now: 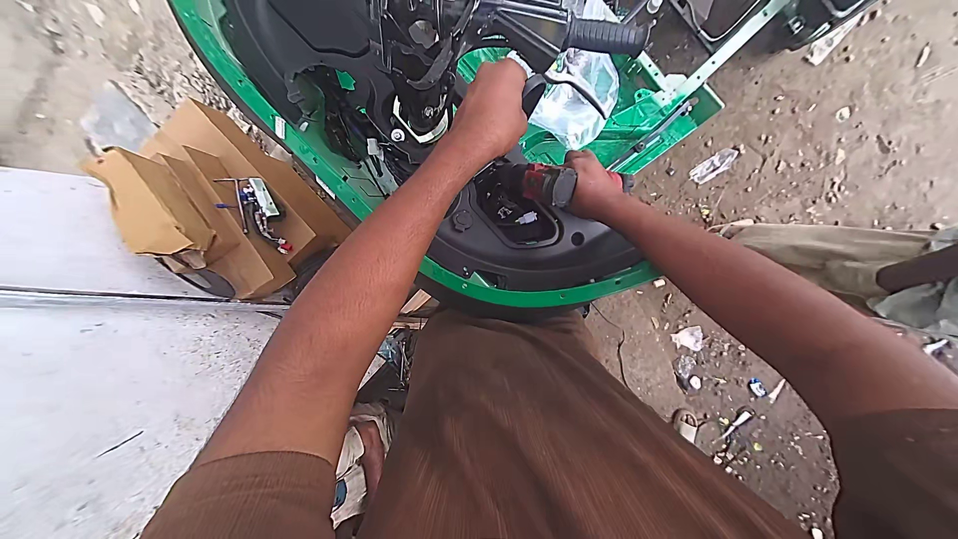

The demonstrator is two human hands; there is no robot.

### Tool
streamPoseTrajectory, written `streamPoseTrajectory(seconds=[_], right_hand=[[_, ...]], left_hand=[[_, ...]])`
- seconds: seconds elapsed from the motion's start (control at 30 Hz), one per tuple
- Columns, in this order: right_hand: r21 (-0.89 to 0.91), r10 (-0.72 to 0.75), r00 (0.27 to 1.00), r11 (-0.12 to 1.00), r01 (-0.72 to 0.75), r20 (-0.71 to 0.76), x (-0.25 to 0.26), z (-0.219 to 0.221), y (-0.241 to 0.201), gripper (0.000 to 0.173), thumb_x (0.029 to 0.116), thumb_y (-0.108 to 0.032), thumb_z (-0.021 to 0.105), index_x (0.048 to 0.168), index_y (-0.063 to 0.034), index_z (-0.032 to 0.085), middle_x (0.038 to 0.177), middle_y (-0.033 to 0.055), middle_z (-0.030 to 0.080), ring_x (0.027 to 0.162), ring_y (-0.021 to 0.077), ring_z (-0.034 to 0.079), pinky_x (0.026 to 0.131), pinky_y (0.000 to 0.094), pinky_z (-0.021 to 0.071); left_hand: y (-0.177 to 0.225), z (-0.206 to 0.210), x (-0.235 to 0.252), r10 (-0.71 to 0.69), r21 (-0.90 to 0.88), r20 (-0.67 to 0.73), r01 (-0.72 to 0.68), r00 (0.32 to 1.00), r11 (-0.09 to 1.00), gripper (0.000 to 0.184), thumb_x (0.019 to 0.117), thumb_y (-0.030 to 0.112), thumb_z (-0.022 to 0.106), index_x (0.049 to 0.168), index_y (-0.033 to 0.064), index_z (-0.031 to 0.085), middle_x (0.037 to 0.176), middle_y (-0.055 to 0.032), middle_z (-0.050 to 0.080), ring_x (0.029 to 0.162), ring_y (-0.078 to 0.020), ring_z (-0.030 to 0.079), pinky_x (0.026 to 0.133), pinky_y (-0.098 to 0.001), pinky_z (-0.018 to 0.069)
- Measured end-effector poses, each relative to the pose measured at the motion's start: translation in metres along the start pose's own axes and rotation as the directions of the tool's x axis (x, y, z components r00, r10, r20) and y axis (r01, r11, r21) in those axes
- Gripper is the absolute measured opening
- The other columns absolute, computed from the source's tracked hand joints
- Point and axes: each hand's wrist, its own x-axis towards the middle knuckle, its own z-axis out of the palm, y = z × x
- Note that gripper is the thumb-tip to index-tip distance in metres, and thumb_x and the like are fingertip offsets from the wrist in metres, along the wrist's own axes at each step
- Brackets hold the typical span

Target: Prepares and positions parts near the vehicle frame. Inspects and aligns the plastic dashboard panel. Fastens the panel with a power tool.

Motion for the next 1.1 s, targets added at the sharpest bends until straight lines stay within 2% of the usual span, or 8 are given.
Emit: streamPoseTrajectory(seconds=[0.33, 0.47, 0.63, 0.77, 0.83, 0.97, 1.03, 1.1], right_hand=[[0.09, 0.11, 0.994, 0.99, -0.11, 0.004, -0.006, -0.044, -0.003, 0.038, 0.0734, -0.021, 0.084, 0.097, 0.0022, 0.065, 0.105, 0.021, 0.066, 0.108, 0.038, 0.063, 0.097, 0.0539, 0.0484], [0.162, 0.081, 0.983, 0.985, -0.054, -0.164, -0.035, -0.076, -0.005, 0.034, 0.0715, -0.019, 0.083, 0.09, 0.0023, 0.063, 0.095, 0.0206, 0.065, 0.098, 0.0383, 0.065, 0.087, 0.0552, 0.05], [0.277, 0.182, 0.908, 0.958, -0.077, -0.377, -0.078, -0.117, -0.028, 0.039, 0.0722, -0.032, 0.078, 0.095, -0.0056, 0.06, 0.087, 0.0098, 0.065, 0.081, 0.0204, 0.066, 0.072, 0.0441, 0.0531], [0.329, 0.218, 0.83, 0.943, -0.044, -0.514, -0.108, -0.142, -0.057, 0.05, 0.0753, -0.038, 0.08, 0.11, -0.0058, 0.064, 0.101, 0.0027, 0.069, 0.096, 0.0035, 0.066, 0.088, 0.0271, 0.055], [0.422, 0.247, 0.793, 0.907, 0.014, -0.557, -0.12, -0.147, -0.07, 0.058, 0.0762, -0.035, 0.085, 0.121, -0.0045, 0.064, 0.112, 0.0011, 0.071, 0.108, 0.0023, 0.066, 0.1, 0.0257, 0.0548], [0.553, 0.304, 0.811, 0.833, 0.029, -0.5, -0.14, -0.158, -0.1, 0.055, 0.0793, -0.033, 0.087, 0.125, -0.0126, 0.063, 0.113, -0.0048, 0.072, 0.108, 0.0047, 0.069, 0.098, 0.0303, 0.0592], [0.621, 0.297, 0.85, 0.783, 0.045, -0.436, -0.148, -0.162, -0.115, 0.046, 0.0802, -0.032, 0.086, 0.119, -0.0158, 0.067, 0.106, -0.0073, 0.073, 0.1, 0.0047, 0.071, 0.091, 0.0292, 0.062], [0.642, 0.25, 0.895, 0.765, 0.051, -0.37, -0.153, -0.163, -0.131, 0.045, 0.0795, -0.035, 0.086, 0.117, -0.0191, 0.067, 0.102, -0.0111, 0.073, 0.094, 0.0016, 0.07, 0.084, 0.0261, 0.0626]], left_hand=[[-0.018, -0.005, -0.003, 0.068, -0.008, -0.029, -0.068, 0.997, 0.998, 0.017, 0.0974, 0.008, 0.057, 0.11, 0.0002, 0.066, 0.108, -0.0209, 0.069, 0.107, -0.037, 0.067, 0.092, -0.0566, 0.0518], [-0.03, 0.001, -0.001, 0.086, -0.116, -0.114, -0.099, 0.99, 0.988, 0.047, 0.0943, 0.012, 0.064, 0.141, 0.0081, 0.059, 0.124, -0.0168, 0.07, 0.116, -0.0331, 0.067, 0.102, -0.0548, 0.051], [-0.041, 0.009, -0.005, 0.071, -0.161, -0.211, -0.106, 0.975, 0.981, 0.071, 0.0879, 0.012, 0.07, 0.154, 0.0103, 0.044, 0.133, -0.0098, 0.067, 0.12, -0.0288, 0.066, 0.103, -0.0523, 0.0527], [-0.047, 0.019, -0.007, 0.021, -0.124, -0.194, -0.046, 0.981, 0.991, 0.066, 0.0887, 0.008, 0.069, 0.151, 0.0115, 0.048, 0.13, -0.0168, 0.067, 0.12, -0.0359, 0.066, 0.1, -0.0583, 0.0525], [-0.052, 0.024, -0.008, -0.004, -0.142, -0.201, -0.026, 0.98, 0.989, 0.064, 0.0886, 0.009, 0.069, 0.15, 0.0098, 0.049, 0.129, -0.0193, 0.067, 0.119, -0.0372, 0.066, 0.1, -0.0586, 0.0524], [-0.058, 0.024, -0.054, -0.06, -0.325, -0.452, -0.102, 0.89, 0.94, 0.053, 0.0993, 0.024, 0.063, 0.148, 0.0062, 0.052, 0.148, -0.0149, 0.055, 0.127, -0.0258, 0.06, 0.107, -0.0426, 0.0504], [-0.047, 0.032, -0.093, -0.18, -0.658, -0.526, -0.265, 0.831, 0.705, 0.031, 0.106, 0.019, 0.052, 0.129, 0.003, 0.064, 0.124, -0.0092, 0.067, 0.106, -0.0167, 0.067, 0.092, -0.0338, 0.0571], [-0.025, 0.038, -0.142, -0.271, -0.975, -0.217, -0.193, 0.938, 0.112, 0.031, 0.1115, 0.018, 0.039, 0.12, 0.0028, 0.064, 0.108, -0.0079, 0.071, 0.096, -0.0177, 0.072, 0.088, -0.0371, 0.061]])
